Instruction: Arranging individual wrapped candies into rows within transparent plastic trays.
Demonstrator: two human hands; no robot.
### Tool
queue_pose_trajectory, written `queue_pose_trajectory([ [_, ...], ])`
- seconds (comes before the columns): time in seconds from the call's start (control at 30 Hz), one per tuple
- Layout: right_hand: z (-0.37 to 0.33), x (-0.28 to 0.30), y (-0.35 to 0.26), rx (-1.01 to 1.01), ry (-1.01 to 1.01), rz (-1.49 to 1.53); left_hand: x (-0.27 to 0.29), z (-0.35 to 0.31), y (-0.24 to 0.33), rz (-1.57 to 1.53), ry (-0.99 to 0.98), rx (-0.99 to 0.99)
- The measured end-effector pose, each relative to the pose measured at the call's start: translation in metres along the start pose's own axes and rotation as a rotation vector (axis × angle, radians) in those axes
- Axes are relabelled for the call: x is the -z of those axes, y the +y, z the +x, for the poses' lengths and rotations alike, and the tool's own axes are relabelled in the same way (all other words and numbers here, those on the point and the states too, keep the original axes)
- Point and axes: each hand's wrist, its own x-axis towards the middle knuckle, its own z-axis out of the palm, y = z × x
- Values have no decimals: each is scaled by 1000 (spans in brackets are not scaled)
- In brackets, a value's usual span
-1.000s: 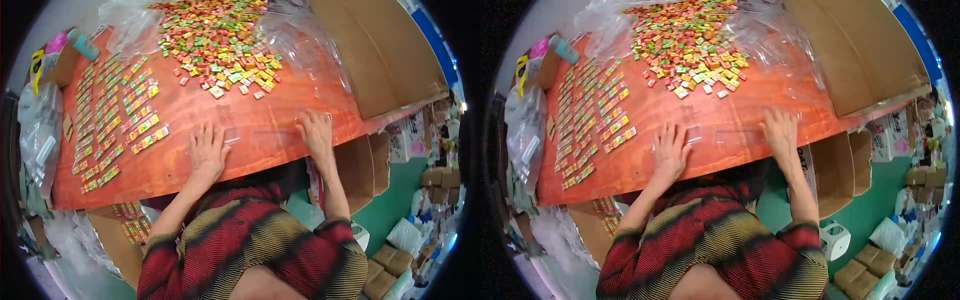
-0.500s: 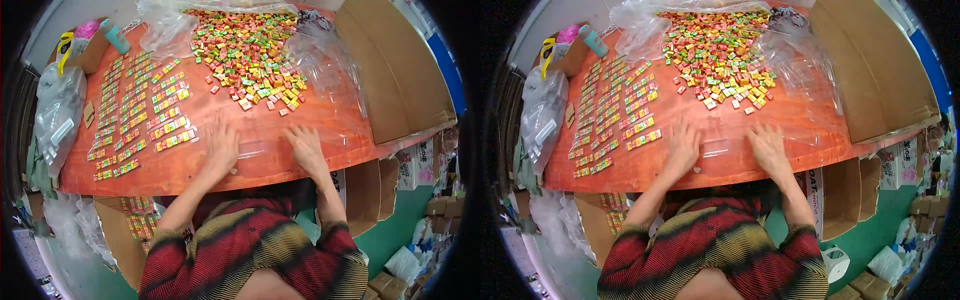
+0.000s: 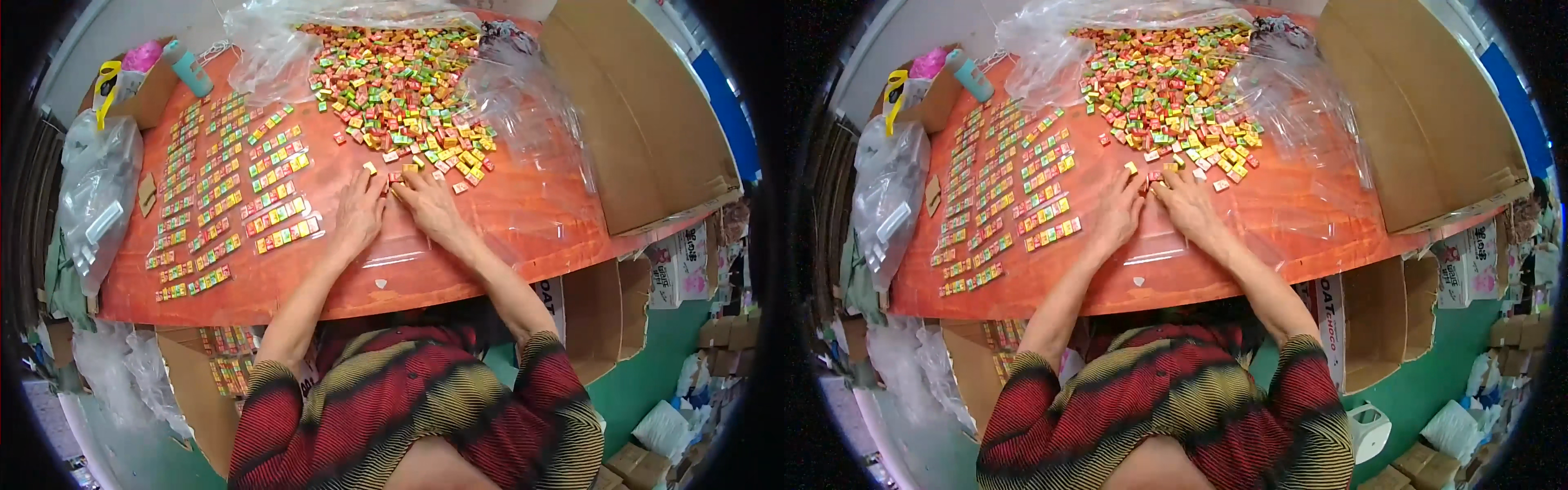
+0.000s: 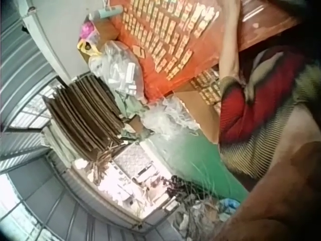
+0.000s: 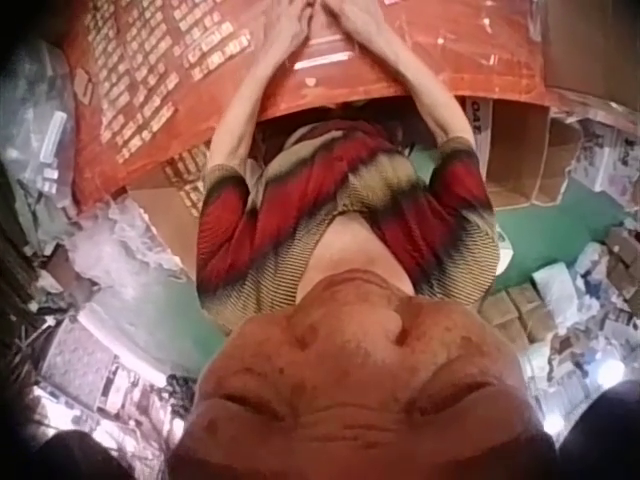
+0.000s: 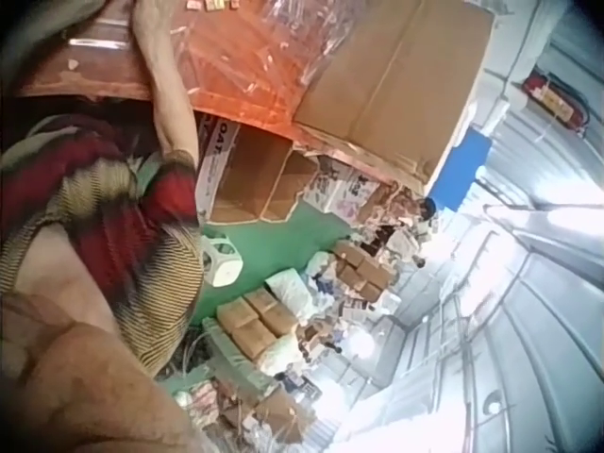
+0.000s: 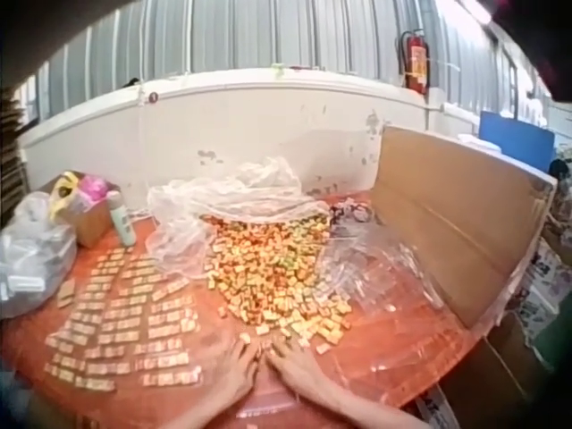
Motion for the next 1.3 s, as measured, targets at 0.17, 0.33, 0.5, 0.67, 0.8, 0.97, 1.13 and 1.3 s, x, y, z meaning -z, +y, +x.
queue_pose_trajectory([
  [0.17,0,21,3,-131,-43,-98,16,-9,-2,-67,173,39],
  [0.33,12,17,-11,-164,-78,74,34,-2,-3,-99,-20,93],
  [0.5,26,18,-15,-157,-30,205,38,-6,-13,-62,-103,96],
  [0.67,35,24,35,-398,197,203,31,1,-18,-65,-54,81],
  [0.8,49,-6,32,-353,-64,-166,29,2,-16,-189,-49,64],
  [0.97,50,1,44,-434,-87,-16,25,-2,-5,-118,13,107],
  [1.13,35,8,7,-293,7,313,26,-2,-17,-131,-37,13],
  [1.3,24,-2,-18,-353,-72,172,28,-5,-13,-236,-16,41],
])
